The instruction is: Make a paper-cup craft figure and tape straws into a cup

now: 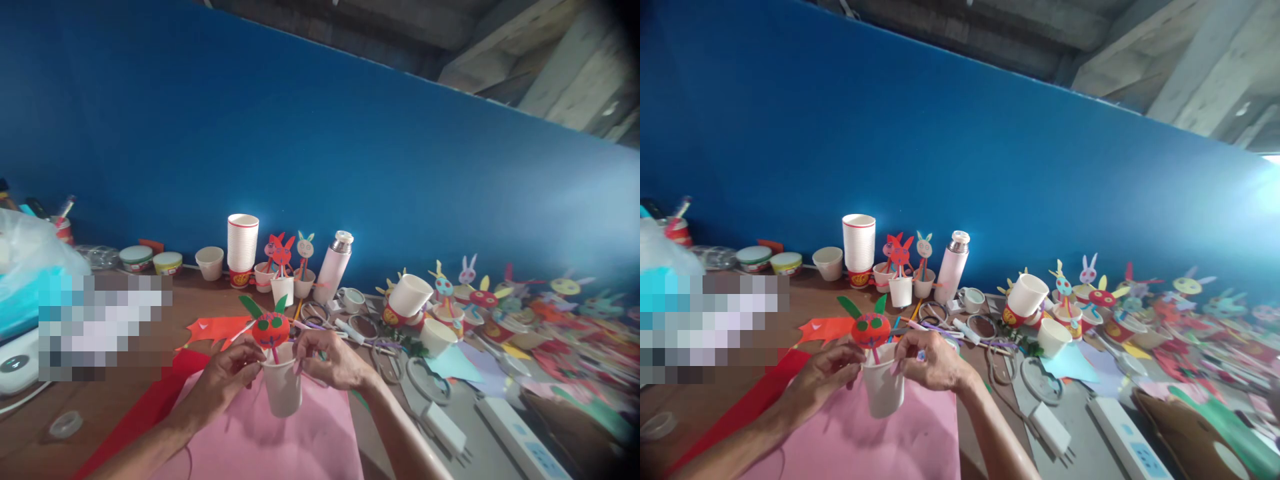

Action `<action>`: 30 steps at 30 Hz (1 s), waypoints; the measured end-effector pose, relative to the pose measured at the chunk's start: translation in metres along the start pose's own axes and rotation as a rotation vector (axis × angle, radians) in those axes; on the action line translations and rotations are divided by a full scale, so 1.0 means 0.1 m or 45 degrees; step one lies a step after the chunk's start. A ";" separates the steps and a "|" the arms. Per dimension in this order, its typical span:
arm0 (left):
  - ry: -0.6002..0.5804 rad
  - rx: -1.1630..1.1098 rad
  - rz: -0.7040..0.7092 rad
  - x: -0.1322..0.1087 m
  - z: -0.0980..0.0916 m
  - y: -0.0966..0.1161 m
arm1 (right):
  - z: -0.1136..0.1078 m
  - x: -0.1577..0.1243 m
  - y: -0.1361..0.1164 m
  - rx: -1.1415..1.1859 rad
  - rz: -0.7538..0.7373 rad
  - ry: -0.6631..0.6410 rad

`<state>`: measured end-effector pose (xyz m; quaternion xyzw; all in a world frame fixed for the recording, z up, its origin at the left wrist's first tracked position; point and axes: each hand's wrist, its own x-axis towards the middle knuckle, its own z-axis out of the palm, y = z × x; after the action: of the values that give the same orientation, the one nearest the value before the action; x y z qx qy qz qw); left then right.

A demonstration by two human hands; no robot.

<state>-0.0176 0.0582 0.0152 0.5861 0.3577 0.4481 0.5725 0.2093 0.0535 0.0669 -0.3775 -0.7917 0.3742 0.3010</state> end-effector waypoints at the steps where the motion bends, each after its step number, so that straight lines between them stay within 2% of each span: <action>1: -0.001 -0.031 -0.010 0.00 0.00 0.00 | 0.00 0.00 0.00 0.004 -0.014 0.007; 6: -0.001 -0.077 -0.164 0.05 -0.01 -0.06 | -0.02 0.00 -0.01 0.027 0.010 0.036; 12: -0.204 0.010 -0.278 0.05 -0.03 -0.16 | -0.05 -0.01 -0.01 -0.011 -0.005 0.042; 19: -0.323 0.008 -0.397 0.01 0.03 -0.01 | -0.04 -0.01 0.00 -0.060 0.023 0.051; 23: -0.329 0.087 -0.439 -0.01 0.05 0.02 | -0.02 0.00 -0.02 -0.054 0.009 0.044; 30: -0.329 0.196 -0.441 -0.03 0.06 -0.08 | 0.00 -0.01 -0.07 -0.125 0.090 0.024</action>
<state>-0.0123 0.0546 0.0070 0.6104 0.4098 0.2358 0.6355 0.2073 0.0497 0.0728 -0.4230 -0.7925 0.3418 0.2761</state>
